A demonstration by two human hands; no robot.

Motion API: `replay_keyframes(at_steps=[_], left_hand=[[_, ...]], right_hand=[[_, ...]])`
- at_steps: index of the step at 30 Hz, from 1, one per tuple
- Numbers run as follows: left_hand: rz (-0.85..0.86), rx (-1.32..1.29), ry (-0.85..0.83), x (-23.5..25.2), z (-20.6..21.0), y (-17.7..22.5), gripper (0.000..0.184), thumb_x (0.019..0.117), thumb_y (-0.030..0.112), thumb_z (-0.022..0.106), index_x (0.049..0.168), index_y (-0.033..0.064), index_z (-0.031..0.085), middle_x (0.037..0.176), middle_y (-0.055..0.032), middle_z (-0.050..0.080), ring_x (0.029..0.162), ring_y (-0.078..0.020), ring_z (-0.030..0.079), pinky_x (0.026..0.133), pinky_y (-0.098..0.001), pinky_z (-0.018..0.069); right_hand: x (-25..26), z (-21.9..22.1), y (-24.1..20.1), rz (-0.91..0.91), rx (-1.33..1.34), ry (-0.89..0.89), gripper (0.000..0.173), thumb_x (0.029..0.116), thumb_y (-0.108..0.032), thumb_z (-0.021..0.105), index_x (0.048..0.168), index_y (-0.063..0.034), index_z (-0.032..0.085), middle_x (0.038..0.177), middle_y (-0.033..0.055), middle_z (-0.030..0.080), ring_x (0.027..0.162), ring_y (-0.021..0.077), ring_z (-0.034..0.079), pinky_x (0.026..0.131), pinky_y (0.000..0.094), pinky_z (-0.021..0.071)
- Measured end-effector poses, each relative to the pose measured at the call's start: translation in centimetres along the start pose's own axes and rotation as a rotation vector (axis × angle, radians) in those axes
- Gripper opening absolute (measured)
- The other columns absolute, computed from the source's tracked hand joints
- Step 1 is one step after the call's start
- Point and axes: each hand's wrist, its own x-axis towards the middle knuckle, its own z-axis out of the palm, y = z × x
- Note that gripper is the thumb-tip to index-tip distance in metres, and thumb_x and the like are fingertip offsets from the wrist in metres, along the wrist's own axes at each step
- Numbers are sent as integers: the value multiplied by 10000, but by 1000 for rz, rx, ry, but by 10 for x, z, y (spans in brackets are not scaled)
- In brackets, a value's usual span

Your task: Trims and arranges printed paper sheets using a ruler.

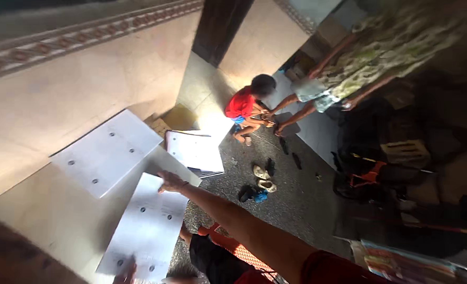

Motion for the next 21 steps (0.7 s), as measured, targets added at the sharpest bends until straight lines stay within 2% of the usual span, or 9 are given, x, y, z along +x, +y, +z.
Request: replay_keyframes(at_steps=[2,5,8,11,13,16,18,19,21], left_hand=[[-12,-18,12,-6,8,20,414,977,167,655,1260,-128,592,1236,-297,643,1131,-351,636,984,-520,517],[-36,-74,51,-24,11,45,343,972,87,647,1241,-123,611,1232,-270,659,1138,-313,648,1004,-472,521],[-29,-105,49,-24,14,47,355,956,107,632,1234,-113,613,1201,-235,672,1090,-244,655,962,-415,536],[-28,-98,63,-22,12,37,368,935,130,664,1213,-109,625,1172,-223,685,1068,-229,666,945,-405,546],[-29,-83,64,-18,12,29,372,923,113,681,1215,-110,627,1174,-228,684,1069,-241,663,947,-415,540],[-23,-74,69,-20,13,25,361,919,87,671,1211,-118,616,1150,-222,680,1035,-212,656,930,-383,542],[26,-26,91,-25,12,25,330,938,82,550,1180,-137,603,1084,-222,663,975,-190,629,900,-363,522],[54,-8,104,-28,13,27,333,966,84,488,1179,-144,603,1089,-228,663,995,-188,631,933,-356,514],[53,-7,121,-28,15,32,318,1009,70,450,1175,-153,604,1086,-244,667,999,-206,637,942,-371,509]], right_hand=[[-3,-3,0,44,-25,31,803,794,-236,864,1493,-75,502,1489,201,528,1360,371,522,1097,580,442],[-11,3,5,39,-80,108,826,819,-324,853,1528,-118,482,1504,210,521,1368,421,504,1090,623,437],[-25,25,17,-103,-152,313,812,871,-340,813,1528,-29,451,1465,278,527,1347,474,506,1074,658,421],[-54,59,-7,-243,-226,412,683,969,-284,697,1528,2,430,1570,266,413,1476,452,362,1156,646,327],[-77,99,-30,-348,-192,369,605,1015,-284,602,1526,-1,448,1610,227,383,1518,382,325,1230,560,280],[-109,170,-56,-556,-107,197,547,1022,-285,611,1484,-7,514,1591,172,443,1519,308,353,1251,489,284],[-121,202,-70,-669,-76,29,507,1037,-278,589,1481,-40,533,1579,132,475,1515,279,367,1255,470,276],[-122,212,-72,-714,-65,-28,488,1053,-276,565,1487,-57,532,1578,118,480,1516,272,369,1260,472,265],[-118,220,-67,-754,-63,-33,476,1067,-278,517,1491,-62,532,1573,109,489,1506,265,390,1255,450,259]])
